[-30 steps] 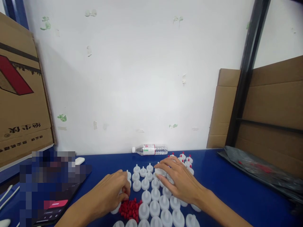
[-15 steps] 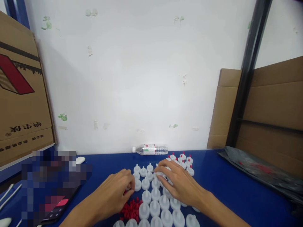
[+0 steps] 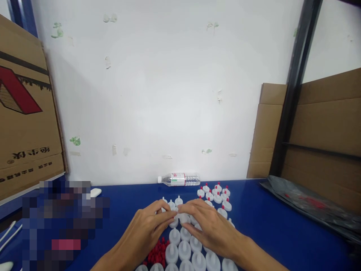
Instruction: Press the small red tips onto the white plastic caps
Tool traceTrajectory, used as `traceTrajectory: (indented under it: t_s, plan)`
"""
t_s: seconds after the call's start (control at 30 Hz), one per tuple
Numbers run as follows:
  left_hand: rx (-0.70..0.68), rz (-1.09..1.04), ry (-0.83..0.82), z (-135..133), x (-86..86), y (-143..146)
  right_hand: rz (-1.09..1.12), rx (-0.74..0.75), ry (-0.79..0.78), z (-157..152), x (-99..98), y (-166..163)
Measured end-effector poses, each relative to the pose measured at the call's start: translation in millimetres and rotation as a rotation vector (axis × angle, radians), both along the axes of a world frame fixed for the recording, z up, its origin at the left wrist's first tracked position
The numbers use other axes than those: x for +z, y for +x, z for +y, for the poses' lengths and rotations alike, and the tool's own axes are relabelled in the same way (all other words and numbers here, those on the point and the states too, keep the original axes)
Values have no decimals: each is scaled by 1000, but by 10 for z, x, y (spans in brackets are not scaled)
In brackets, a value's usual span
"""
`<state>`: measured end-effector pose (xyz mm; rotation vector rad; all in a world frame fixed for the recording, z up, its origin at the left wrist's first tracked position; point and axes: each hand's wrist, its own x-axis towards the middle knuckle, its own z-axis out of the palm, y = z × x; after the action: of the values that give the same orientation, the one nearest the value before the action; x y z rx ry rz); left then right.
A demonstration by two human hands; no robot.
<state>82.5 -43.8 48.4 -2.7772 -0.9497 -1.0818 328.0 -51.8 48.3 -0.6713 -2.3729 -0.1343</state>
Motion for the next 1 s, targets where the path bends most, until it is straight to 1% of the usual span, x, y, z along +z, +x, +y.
traceTrajectory:
  t_s: [0.1, 0.17, 0.3, 0.4, 0.53, 0.6, 0.67, 0.73, 0.83, 0.93, 1.0]
  plan:
    - [3, 2, 12, -6, -4, 3, 5, 37, 42, -12, 17, -13]
    - [13, -10, 26, -10, -2, 11, 27, 51, 37, -18, 21, -19]
    - [45, 10, 143, -18, -16, 53, 80, 68, 40, -25, -4, -34]
    - [71, 12, 215, -36, -31, 98, 94, 84, 98, -21, -48, -40]
    - [35, -41, 165, -88, -28, 143, 74, 129, 169, -34, -78, -38]
    - [26, -65, 121, -111, -6, 152, 71, 141, 186, -67, -42, -50]
    - [40, -61, 90, -117, 32, 141, 70, 130, 171, -108, 37, -67]
    - [55, -22, 94, -95, 77, 94, 42, 80, 114, -129, 132, -73]
    - [88, 18, 174, -10, 135, -69, -20, -28, 64, -70, 222, -19]
    - [190, 9, 251, 101, 172, -277, 28, -163, 2, 91, 199, 101]
    - [259, 15, 237, 157, 192, -371, 58, -263, -62, 209, 141, 186]
